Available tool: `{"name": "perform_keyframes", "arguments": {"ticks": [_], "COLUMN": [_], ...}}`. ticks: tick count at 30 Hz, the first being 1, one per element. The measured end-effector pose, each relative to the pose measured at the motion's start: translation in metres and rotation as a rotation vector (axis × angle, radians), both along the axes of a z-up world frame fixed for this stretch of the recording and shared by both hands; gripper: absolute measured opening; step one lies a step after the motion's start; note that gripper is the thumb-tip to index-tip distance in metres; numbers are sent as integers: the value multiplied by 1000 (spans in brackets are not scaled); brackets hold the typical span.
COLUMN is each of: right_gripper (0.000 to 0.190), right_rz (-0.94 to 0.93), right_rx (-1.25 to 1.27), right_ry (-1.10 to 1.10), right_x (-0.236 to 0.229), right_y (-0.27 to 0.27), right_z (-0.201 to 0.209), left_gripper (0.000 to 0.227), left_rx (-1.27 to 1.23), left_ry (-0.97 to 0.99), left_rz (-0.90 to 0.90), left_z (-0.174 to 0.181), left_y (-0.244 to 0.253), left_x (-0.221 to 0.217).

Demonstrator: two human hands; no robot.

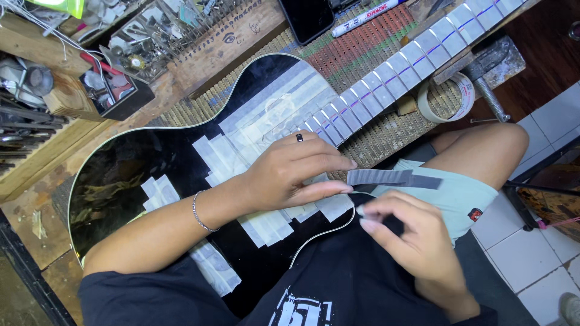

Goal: The person uses a metal file to smooth the edges of the frets on a guitar neck. The guitar body is masked with tape, and the person works methodically along the fretboard, filing each fret individually.

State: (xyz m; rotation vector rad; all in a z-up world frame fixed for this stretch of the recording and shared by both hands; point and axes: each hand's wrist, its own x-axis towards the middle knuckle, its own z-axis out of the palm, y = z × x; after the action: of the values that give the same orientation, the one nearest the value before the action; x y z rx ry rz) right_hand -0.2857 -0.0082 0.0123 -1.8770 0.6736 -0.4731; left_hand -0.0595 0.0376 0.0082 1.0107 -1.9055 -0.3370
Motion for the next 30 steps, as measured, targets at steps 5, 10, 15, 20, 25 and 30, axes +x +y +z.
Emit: {"name": "perform_keyframes", "arguments": {"ticks": [5,10,15,20,25,30], "right_gripper": [18,39,27,23,22,23], "right_rz": [-182,-174,-287,-317,-315,-282], "right_rx": [-281,-351,-515,-535,-489,-473], "right_ry": [-145,-207,-324,-383,-428,-481], "right_x": [-12,11,19,17,18,16], "right_y": [5,-9,-12,-16,-18,-20], "right_z": [-1,-24,-31,-29,-33,-38], "left_gripper": [24,22,20,21,23,31], "left_rx": [-9,26,167,226,264,283], "left_ry": [-36,-78,218,232,242,245], "left_rz": [-38,-75,-41,-54,-61,-93], "left_z": [0,-6,-12,-20,-20,-17], "left_y": [-3,-7,-9,-13,-16,-18], "left_x": [-8,-16,-26,-25,-26,-24]}}
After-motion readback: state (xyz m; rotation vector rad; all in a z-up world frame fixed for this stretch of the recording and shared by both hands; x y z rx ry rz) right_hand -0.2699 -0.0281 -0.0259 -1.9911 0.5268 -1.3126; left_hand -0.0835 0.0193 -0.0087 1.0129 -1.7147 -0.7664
